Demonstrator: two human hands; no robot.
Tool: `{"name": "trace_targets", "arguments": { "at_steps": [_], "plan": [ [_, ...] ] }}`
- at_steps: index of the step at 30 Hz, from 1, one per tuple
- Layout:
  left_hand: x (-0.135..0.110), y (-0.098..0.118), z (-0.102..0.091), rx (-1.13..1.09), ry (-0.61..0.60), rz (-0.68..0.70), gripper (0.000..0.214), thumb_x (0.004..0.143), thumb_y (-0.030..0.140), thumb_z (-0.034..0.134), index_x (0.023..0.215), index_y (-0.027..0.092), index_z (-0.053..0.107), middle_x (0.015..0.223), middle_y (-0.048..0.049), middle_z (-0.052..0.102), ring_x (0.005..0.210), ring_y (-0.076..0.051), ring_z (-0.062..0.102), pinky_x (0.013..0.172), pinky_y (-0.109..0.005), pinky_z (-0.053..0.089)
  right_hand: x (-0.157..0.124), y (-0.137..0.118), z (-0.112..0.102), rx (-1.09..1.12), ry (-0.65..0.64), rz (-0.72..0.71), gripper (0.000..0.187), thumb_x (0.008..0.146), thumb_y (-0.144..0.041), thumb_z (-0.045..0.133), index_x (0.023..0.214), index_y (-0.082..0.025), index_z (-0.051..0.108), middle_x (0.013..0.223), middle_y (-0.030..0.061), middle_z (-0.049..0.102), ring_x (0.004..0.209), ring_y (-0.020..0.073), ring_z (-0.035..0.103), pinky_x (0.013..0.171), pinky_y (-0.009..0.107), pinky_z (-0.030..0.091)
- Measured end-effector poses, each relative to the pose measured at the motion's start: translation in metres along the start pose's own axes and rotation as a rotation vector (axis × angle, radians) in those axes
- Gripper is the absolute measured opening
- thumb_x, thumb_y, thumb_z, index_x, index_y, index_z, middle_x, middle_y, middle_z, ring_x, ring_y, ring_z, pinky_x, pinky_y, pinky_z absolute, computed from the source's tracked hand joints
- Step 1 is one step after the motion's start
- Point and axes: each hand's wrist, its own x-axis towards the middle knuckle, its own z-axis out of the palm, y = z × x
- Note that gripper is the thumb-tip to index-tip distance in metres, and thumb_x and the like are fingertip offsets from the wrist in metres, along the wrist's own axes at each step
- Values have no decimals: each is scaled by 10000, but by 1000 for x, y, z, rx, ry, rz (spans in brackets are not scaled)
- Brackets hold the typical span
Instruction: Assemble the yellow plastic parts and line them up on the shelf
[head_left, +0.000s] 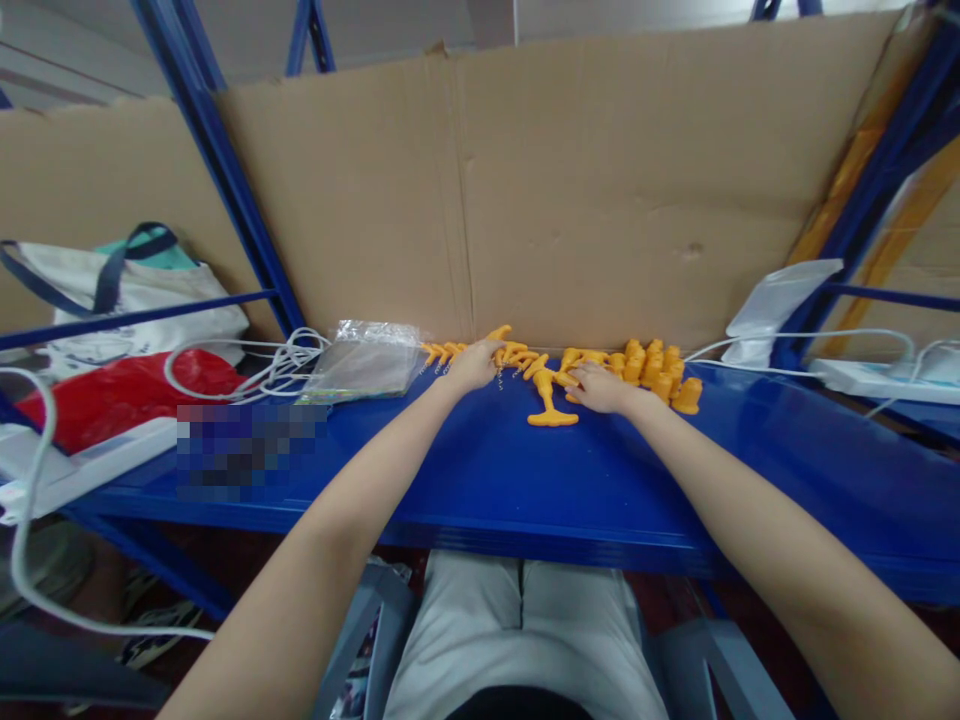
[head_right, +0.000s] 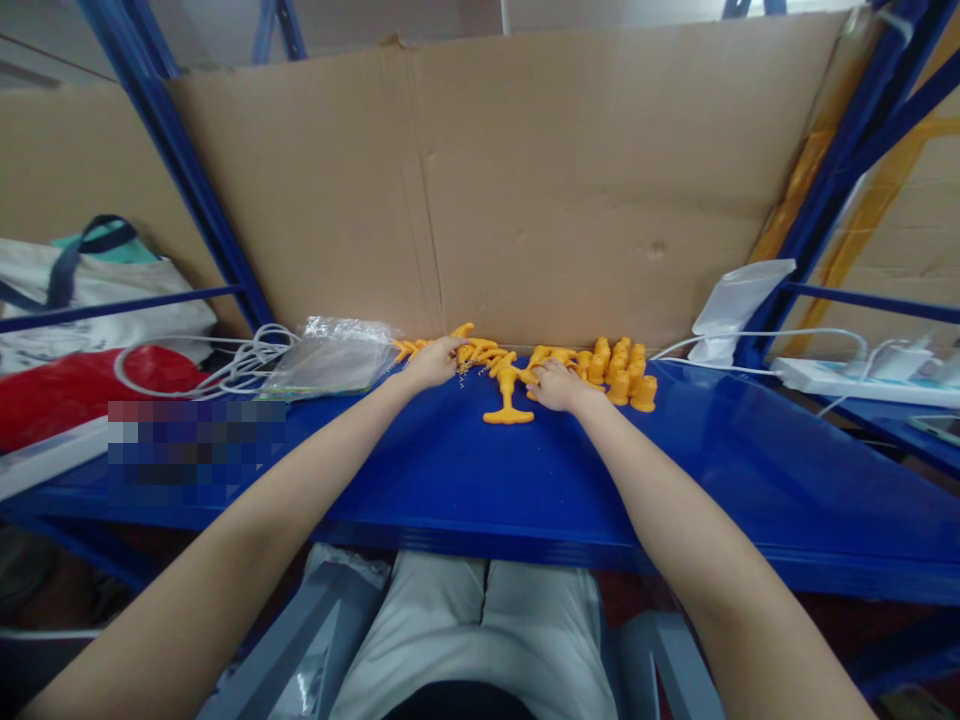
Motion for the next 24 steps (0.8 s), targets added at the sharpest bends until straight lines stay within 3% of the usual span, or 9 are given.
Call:
{"name": "trace_targets", "arguments": {
  "at_steps": [6,11,14,19,24],
  "plan": [
    [33,3,3,50,-49,6,439,860,129,543,1279,179,664,1332,-92,666,1241,-214,613,1094,-300,442,7,9,10,29,45,-48,419,946,-362,528,1322,-191,599,1381,158,596,1325,297,490,1099,446,372],
    [52,10,17,58,-105,29,376,924,205,514,1274,191,650,1431,-94,592,1287,-195,576,1086,-284,434,5,6,9,34,47,-51,400,965,-335,481,1313,-176,596,1377,161,594,1330,278,484,1100,440,366],
    [53,14,27,135,-163,-37,402,950,279,492,1326,196,606,1424,-111,591,1329,-222,536,1108,-336,416,3,2,6,18,16,-33,421,988,-317,419,1335,-138,577,1409,184,566,1361,282,459,1107,436,364],
    [45,16,35,214,-229,-74,484,977,248,395,1450,175,474,1494,-172,494,1381,-293,465,1118,-450,391,2,0,5,4,11,-21,426,990,-319,410,1349,-151,567,1413,171,564,1366,278,457,1112,437,364],
    [42,16,36,236,-162,-88,469,1016,321,332,1457,220,455,1472,-172,483,1346,-312,478,1089,-480,399,1,-1,4,25,28,-26,398,975,-308,439,1315,-169,592,1410,172,568,1367,289,454,1107,454,370]
  ]
}}
